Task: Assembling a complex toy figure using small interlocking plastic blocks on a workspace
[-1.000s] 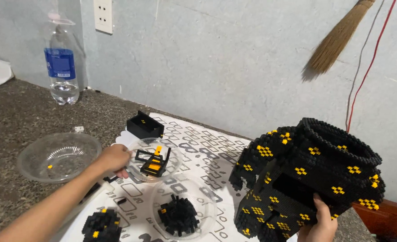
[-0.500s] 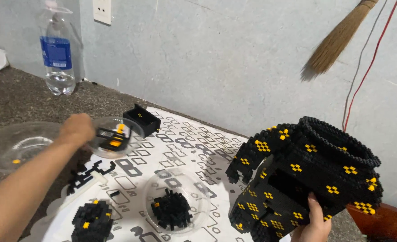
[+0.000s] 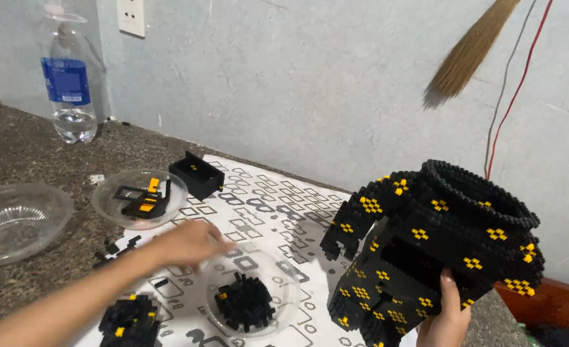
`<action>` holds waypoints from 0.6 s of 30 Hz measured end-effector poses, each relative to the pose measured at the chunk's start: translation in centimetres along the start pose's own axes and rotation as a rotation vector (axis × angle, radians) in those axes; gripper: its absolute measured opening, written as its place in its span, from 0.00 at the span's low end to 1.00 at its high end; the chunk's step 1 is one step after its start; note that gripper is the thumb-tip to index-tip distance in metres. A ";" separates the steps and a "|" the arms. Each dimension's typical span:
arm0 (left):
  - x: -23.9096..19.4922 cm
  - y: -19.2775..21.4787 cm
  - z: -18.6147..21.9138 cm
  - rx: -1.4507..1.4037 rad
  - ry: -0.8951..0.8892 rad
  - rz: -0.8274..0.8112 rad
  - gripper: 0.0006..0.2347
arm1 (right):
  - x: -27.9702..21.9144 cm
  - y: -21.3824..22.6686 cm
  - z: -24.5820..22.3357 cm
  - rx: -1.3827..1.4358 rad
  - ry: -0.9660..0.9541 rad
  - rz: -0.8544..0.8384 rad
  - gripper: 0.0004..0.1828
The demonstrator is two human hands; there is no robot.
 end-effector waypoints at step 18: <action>-5.3 11.9 -16.7 -0.791 0.214 0.536 0.16 | -0.3 0.4 0.0 -0.058 -0.040 0.008 0.31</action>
Point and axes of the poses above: each hand's wrist, its own x-axis towards the middle knuckle, its own y-axis out of the back of the hand, z = x × y, the point moved 9 cm from there along x, towards the middle knuckle, and after that the axes turned 3 degrees about -x, right-handed, at the moved point
